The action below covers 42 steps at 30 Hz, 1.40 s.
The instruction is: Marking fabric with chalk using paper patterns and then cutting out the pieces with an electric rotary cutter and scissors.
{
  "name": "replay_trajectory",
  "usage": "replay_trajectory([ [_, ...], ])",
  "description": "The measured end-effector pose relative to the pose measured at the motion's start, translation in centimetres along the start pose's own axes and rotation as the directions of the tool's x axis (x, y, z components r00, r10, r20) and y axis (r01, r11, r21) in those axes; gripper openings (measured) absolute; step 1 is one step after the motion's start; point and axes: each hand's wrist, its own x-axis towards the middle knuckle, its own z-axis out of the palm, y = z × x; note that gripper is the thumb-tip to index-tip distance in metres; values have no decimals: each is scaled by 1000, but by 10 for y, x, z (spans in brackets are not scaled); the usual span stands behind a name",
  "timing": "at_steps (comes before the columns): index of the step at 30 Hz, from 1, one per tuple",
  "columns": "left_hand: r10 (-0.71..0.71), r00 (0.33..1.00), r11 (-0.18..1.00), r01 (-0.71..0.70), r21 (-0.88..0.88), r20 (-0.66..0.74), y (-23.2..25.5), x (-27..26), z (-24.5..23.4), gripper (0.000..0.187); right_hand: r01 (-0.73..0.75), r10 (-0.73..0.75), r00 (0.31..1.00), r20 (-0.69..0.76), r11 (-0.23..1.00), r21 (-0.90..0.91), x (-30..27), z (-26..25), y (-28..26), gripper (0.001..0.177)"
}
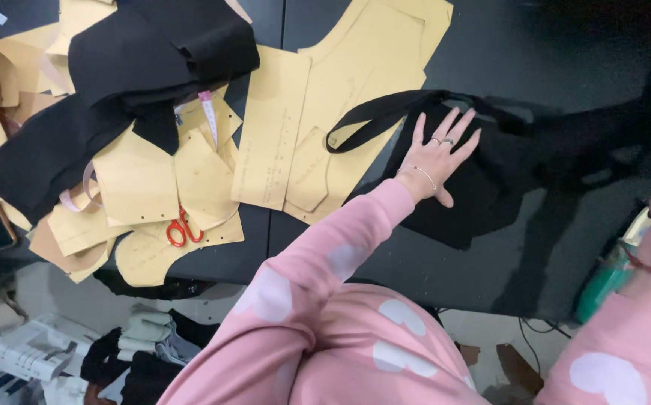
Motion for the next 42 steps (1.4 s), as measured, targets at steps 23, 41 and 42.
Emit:
replay_trajectory([
  [23,43,925,999,-30,39,-378,-16,6,58,127,-37,18,999,-35,700,-713,-117,148,-158,40],
  [41,24,998,997,-21,77,-50,14,-53,2,124,184,-291,899,-326,929,-321,-174,127,-147,44],
  [42,17,999,997,-13,79,-47,18,-60,18,124,185,-288,902,-322,931,-316,-164,156,-175,44],
])
